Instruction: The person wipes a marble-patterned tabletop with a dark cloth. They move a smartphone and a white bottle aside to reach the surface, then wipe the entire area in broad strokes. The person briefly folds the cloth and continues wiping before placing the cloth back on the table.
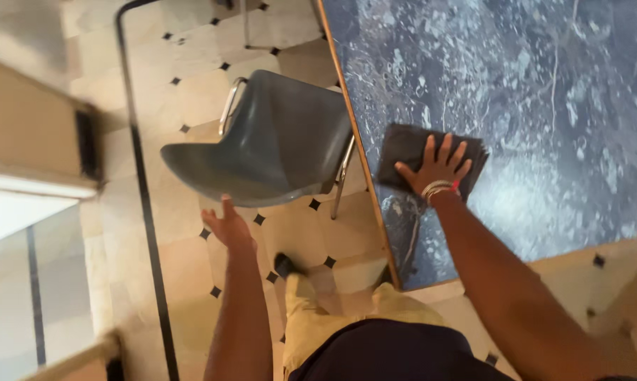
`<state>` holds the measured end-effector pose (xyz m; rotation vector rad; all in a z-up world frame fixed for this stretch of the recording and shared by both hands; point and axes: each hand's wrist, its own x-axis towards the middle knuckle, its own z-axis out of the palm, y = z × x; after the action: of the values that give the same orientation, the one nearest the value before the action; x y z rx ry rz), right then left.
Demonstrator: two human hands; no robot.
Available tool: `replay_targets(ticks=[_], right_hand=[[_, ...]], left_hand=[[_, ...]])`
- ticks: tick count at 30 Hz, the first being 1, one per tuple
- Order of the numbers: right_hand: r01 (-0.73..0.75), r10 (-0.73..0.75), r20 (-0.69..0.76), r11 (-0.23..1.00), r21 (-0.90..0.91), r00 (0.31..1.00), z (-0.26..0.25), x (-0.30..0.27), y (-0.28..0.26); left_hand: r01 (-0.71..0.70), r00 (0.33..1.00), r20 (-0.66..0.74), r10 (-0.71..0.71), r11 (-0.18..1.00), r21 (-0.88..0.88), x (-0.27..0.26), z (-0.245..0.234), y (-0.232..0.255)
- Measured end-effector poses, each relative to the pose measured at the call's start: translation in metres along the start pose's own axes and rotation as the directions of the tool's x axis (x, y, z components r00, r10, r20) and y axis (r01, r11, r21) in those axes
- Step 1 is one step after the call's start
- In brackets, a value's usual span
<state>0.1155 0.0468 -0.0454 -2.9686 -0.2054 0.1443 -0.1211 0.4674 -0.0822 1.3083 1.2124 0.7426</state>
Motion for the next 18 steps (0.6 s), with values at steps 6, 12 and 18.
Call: replay_targets(ticks=[6, 12, 18], right_hand=[[0.043, 0.063, -0.273, 0.931, 0.363, 0.960, 0.007, -0.056, -0.065], [-0.216, 0.123, 0.181, 0.678, 0.703, 0.976, 0.092, -0.094, -0.218], [-0.738, 0.242, 0.730, -0.074, 0.671, 0.640, 0.115, -0.085, -0.261]], left_hand=[[0.364, 0.925, 0.234, -0.299, 0.872, -0.328, 0.098, -0.004, 0.030], [0.406, 0.872, 0.359, -0.331, 0.900, -0.156, 0.115, -0.011, 0.041], [0.610, 0.724, 0.474, -0.501, 0.786, -0.100, 0.068, -0.008, 0.024]])
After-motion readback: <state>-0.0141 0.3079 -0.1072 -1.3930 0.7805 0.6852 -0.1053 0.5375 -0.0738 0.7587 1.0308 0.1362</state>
